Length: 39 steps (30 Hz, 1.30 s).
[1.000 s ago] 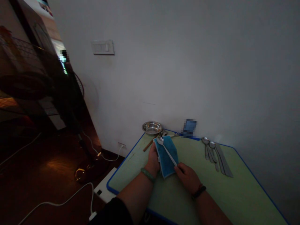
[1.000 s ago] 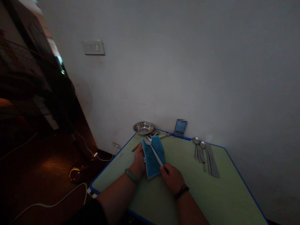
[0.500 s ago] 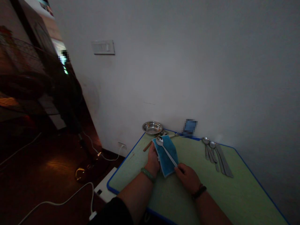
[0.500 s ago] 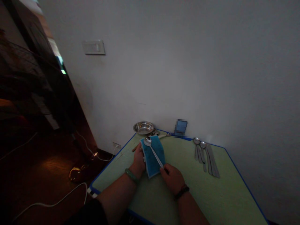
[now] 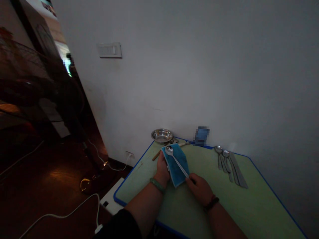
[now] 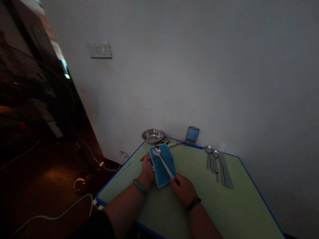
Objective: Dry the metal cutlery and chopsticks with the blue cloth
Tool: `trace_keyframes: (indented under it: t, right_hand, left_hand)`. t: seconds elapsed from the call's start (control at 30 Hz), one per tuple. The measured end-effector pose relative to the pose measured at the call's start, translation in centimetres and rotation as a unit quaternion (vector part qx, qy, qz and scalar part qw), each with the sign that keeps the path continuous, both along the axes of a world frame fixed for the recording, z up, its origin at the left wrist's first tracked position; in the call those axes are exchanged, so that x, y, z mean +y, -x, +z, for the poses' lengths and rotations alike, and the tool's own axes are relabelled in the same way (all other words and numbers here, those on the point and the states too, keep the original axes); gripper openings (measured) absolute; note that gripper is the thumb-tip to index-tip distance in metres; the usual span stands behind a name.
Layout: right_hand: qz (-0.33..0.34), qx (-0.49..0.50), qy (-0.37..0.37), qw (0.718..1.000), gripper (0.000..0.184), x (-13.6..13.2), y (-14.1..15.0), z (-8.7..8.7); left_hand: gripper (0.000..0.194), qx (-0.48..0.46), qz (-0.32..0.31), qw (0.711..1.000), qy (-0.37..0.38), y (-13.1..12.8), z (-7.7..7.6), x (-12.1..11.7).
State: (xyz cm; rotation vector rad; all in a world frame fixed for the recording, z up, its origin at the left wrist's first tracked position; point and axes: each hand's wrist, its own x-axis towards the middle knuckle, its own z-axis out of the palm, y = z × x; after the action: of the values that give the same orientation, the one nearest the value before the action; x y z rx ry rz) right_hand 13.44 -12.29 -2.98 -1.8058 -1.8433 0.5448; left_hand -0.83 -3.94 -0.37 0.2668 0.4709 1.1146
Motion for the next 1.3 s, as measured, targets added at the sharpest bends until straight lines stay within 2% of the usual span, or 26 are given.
trace_keyframes:
  t: [0.7,1.07,1.3]
  right_hand:
    - [-0.004,-0.027,0.001,1.000,0.029,0.10,0.03,0.15]
    - [-0.002,-0.010,-0.003,1.000,0.030,0.05,-0.09,-0.13]
    - [-0.003,-0.015,0.004,1.000,0.029,0.09,-0.07,-0.07]
  left_hand:
    - [0.043,-0.005,-0.008,1.000,-0.019,0.02,-0.24,0.07]
    - [0.044,-0.011,-0.024,0.999,-0.036,0.08,-0.21,0.08]
    - [0.046,-0.003,-0.022,1.000,-0.018,0.05,0.11,-0.06]
